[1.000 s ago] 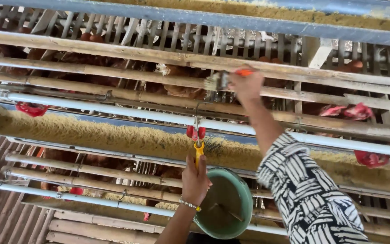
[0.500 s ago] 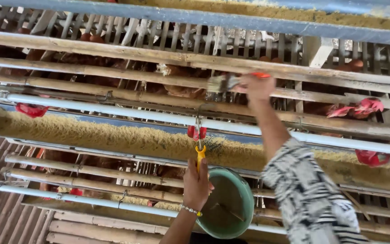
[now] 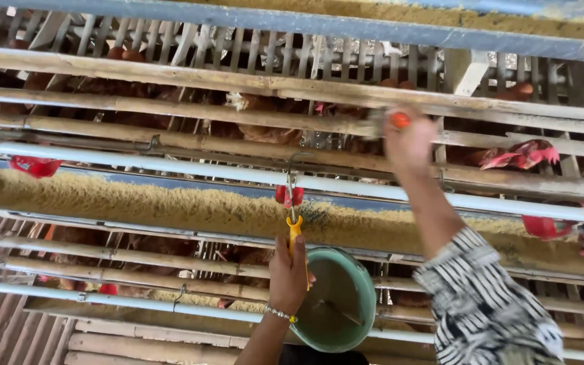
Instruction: Applying a liquid substance, likely disinfectant or paint, to the wooden beams of a chicken coop using a brush and a scraper.
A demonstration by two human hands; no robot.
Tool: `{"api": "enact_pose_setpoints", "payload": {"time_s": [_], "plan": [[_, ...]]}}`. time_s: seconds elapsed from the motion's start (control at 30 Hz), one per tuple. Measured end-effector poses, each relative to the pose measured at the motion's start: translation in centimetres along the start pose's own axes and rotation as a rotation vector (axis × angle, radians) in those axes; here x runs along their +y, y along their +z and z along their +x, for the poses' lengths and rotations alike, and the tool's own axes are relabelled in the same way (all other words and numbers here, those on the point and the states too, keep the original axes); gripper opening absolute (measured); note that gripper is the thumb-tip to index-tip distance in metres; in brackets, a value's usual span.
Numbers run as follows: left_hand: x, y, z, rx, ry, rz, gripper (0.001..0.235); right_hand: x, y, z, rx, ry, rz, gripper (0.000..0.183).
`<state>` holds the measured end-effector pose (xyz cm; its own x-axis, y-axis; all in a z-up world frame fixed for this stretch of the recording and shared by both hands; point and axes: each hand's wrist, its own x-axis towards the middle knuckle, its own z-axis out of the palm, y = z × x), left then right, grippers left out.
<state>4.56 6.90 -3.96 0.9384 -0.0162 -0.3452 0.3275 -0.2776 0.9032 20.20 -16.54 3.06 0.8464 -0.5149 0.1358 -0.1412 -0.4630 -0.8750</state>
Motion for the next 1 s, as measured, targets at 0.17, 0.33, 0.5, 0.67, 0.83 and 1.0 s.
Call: {"api": "enact_pose_setpoints", "payload": {"time_s": [0.17, 0.33, 0.5, 0.67, 0.83, 1.0], "plan": [[0.6, 0.3, 0.3, 0.013, -0.041, -0.054, 0.032, 2.8, -2.4, -0.3, 0.136, -0.234, -0.480, 0.016], [1.3, 1.6, 0.4, -0.048, -0.083, 0.005, 0.032, 2.9, 1.2, -3.8, 0.022, -0.760, -0.236, 0.016], [1.5, 2.7, 0.6, -0.073, -0.063, 0.005, 0.031, 10.7, -4.1, 0.5, 0.198, -0.634, -0.609, 0.016], [1.6, 4.4, 0.5, -0.097, -0.096, 0.040, 0.033, 5.2, -1.4, -3.8, -0.150, -0.880, -0.378, 0.029], [2.7, 3.8, 0.4, -0.104, -0.108, 0.088, 0.034, 11.9, -6.3, 0.9, 0.205, -0.716, -0.599, 0.027], [2.6, 4.7, 0.7, -0.097, -0.107, 0.053, 0.032, 11.5, -2.3, 0.0, 0.146, -0.749, -0.772, 0.040]]}}
